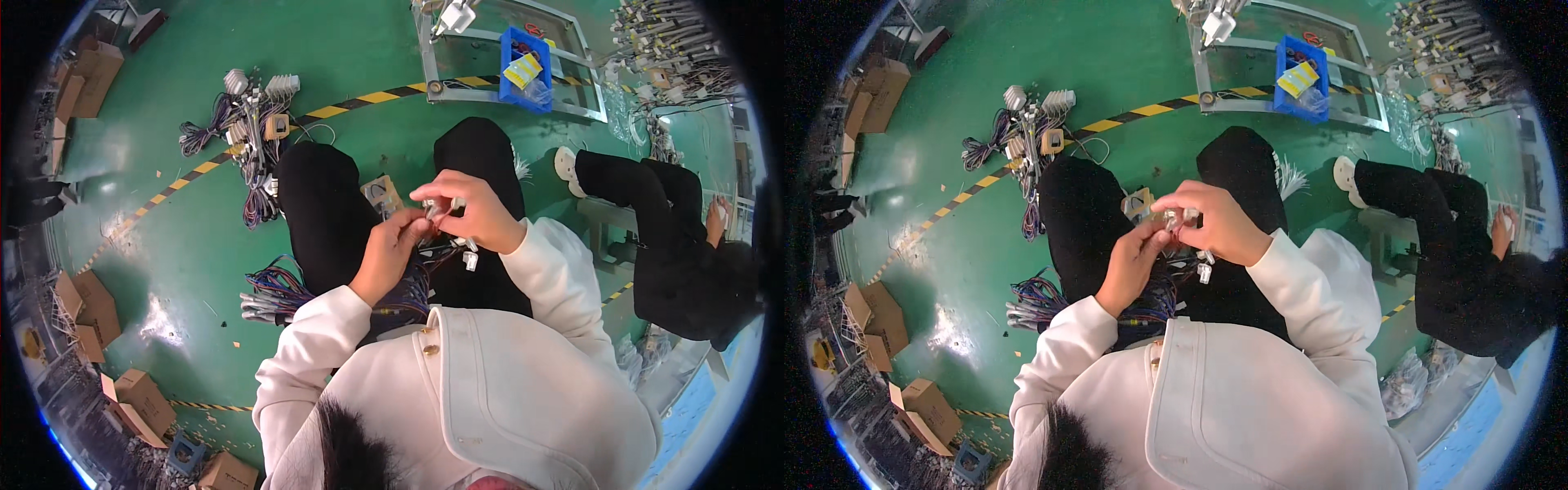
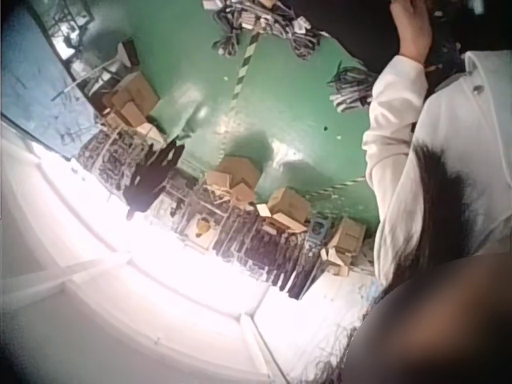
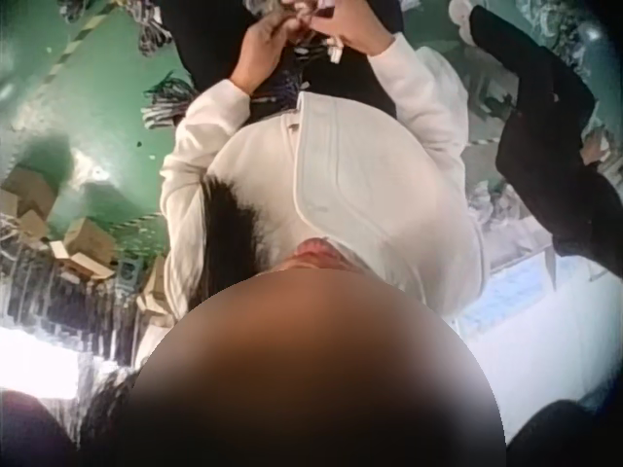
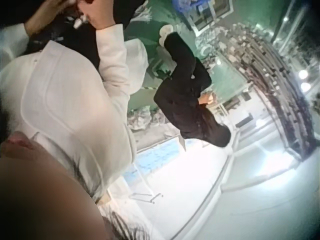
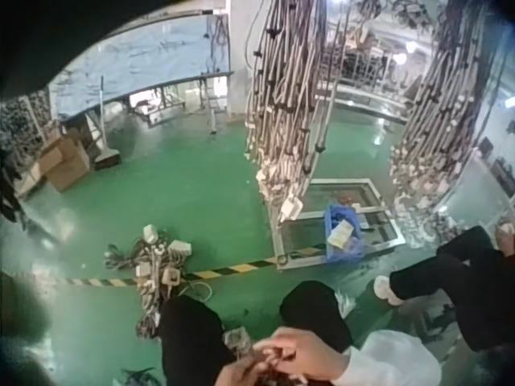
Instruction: Organizing and assembling various electrical wire harnesses on the floor of a factory.
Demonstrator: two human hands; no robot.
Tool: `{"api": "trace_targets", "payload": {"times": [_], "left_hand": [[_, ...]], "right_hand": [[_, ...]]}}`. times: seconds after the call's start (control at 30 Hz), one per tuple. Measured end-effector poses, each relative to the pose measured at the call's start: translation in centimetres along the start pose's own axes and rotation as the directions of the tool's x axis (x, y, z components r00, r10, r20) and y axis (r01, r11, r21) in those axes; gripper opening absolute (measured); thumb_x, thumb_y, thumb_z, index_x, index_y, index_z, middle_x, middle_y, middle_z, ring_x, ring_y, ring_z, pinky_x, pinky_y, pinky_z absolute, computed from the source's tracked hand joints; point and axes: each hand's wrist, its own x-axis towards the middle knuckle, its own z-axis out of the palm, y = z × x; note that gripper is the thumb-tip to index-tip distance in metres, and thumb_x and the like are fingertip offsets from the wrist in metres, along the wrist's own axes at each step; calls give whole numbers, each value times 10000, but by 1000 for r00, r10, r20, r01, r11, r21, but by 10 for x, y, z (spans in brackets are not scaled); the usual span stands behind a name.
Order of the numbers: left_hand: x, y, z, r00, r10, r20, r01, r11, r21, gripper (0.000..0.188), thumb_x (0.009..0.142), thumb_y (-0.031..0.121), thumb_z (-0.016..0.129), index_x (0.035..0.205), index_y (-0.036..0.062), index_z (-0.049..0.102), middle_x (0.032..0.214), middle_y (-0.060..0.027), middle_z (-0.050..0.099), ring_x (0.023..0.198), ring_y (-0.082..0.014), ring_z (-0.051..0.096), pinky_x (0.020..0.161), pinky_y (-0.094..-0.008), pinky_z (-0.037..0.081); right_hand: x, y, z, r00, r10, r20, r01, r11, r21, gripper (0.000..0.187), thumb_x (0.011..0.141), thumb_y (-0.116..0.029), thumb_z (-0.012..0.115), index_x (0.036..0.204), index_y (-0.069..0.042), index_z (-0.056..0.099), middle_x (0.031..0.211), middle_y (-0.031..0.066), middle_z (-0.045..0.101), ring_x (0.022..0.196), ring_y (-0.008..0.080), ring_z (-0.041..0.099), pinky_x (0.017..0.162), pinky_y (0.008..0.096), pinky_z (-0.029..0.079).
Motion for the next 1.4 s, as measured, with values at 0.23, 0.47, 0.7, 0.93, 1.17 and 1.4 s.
{"api": "trace_targets", "payload": {"times": [0.23, 0.47, 0.7, 0.93, 1.17, 1.4], "left_hand": [[-1, 3, -5, 999, -24, -47, 19, 993, -113, 209, 927, 145, 526, 980, -47, 590, 818, -49, 614, 745, -105, 568, 712, -238, 461], [-1, 3, -5, 1000, -9, -8, 8, 984, -176, 215, 934, 170, 523, 958, -37, 577, 776, -13, 571, 714, -82, 535, 680, -212, 441], [-1, 4, -3, 993, -115, -38, 100, 955, -277, 203, 927, 205, 544, 922, 4, 576, 716, 38, 496, 644, -37, 425, 590, -186, 363], [-4, 3, -3, 993, -116, -25, 108, 970, -220, 204, 924, 224, 552, 926, 20, 568, 730, 62, 469, 650, -21, 380, 576, -175, 327], [2, 2, 1, 992, -121, 34, 126, 961, -248, 206, 916, 213, 563, 915, 7, 567, 737, 52, 493, 658, -22, 407, 576, -181, 345], [0, 4, 1, 993, -120, 4, 120, 989, -91, 176, 897, 167, 576, 881, -7, 569, 700, 47, 497, 639, -23, 421, 571, -182, 356]], "right_hand": [[-9, 0, -8, 990, -137, -25, 139, 975, 175, 323, 749, -21, 689, 1060, -15, 599, 1010, 62, 509, 805, 124, 533, 725, 239, 474], [-9, 3, -1, 998, 25, -49, -4, 920, 392, 233, 775, 16, 655, 1007, 21, 637, 934, 88, 583, 779, 119, 581, 693, 227, 479], [-10, 7, 8, 985, -34, -172, 85, 951, 298, 186, 797, -17, 646, 982, -5, 661, 881, 81, 631, 754, 130, 617, 675, 245, 497], [-15, 10, 5, 966, -200, -162, 205, 979, 17, 226, 782, 24, 632, 1001, -25, 662, 837, 92, 644, 743, 132, 624, 660, 230, 496], [-28, 23, 25, 940, 161, -301, 5, 875, 485, 185, 828, -26, 631, 998, 46, 642, 853, 58, 634, 756, 94, 603, 670, 202, 482], [-32, 24, 23, 924, 13, -382, 140, 919, 370, 190, 777, 5, 654, 966, 31, 660, 831, 77, 645, 741, 117, 608, 656, 223, 482]]}}
